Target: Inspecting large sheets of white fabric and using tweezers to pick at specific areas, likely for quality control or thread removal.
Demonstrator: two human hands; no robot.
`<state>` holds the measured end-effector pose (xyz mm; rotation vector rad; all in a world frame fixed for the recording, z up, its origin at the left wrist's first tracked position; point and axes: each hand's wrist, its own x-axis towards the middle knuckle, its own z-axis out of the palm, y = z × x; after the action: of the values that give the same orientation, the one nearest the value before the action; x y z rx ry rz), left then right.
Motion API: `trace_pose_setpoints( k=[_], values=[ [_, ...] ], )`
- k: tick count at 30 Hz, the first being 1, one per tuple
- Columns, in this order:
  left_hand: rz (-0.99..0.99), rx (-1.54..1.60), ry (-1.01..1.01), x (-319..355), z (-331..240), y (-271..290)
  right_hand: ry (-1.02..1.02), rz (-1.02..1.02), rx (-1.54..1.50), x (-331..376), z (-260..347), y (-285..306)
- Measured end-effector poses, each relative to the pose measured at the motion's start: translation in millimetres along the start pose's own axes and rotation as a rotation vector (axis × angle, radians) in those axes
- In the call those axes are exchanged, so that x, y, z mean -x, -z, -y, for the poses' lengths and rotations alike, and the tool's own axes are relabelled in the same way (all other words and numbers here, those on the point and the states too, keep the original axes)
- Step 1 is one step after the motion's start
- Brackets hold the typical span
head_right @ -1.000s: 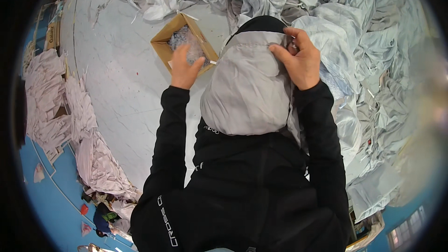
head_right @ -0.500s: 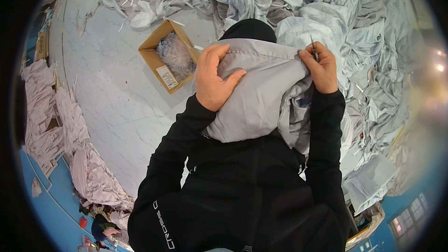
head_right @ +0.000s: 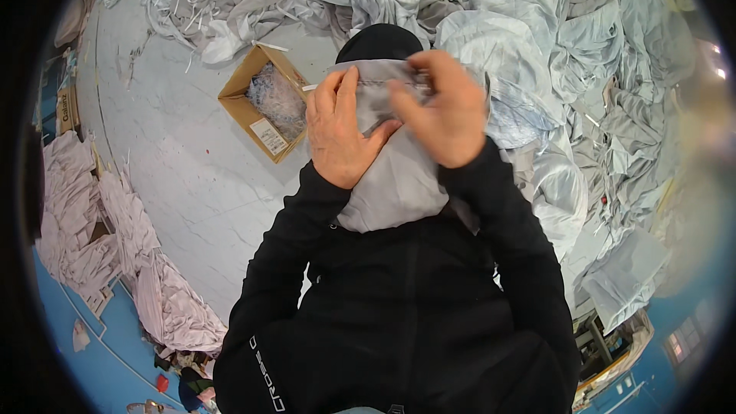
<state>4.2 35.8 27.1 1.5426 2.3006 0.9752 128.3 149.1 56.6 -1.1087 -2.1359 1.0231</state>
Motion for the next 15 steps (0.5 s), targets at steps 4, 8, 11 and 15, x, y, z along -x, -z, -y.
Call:
trace_pose_setpoints(
  k=[4, 8, 11, 15],
  values=[
    [0.017, -0.022, 0.004, 0.1, 3.3, -5.2, -0.087, -0.005, -0.015, -0.4, -19.2, -32.6],
    [-0.151, 0.206, -0.069, -2.8, 14.1, -1.0, -0.169, 0.064, -0.267, 4.2, -37.6, -31.5],
    [-0.263, 0.27, -0.094, -9.8, 16.6, -3.4, -0.208, 0.096, -0.374, 1.5, -42.3, -32.5],
    [-0.225, 0.177, -0.22, -19.7, 20.5, -6.7, -0.248, 0.103, -0.378, 1.2, -39.3, -31.4]
  ],
)
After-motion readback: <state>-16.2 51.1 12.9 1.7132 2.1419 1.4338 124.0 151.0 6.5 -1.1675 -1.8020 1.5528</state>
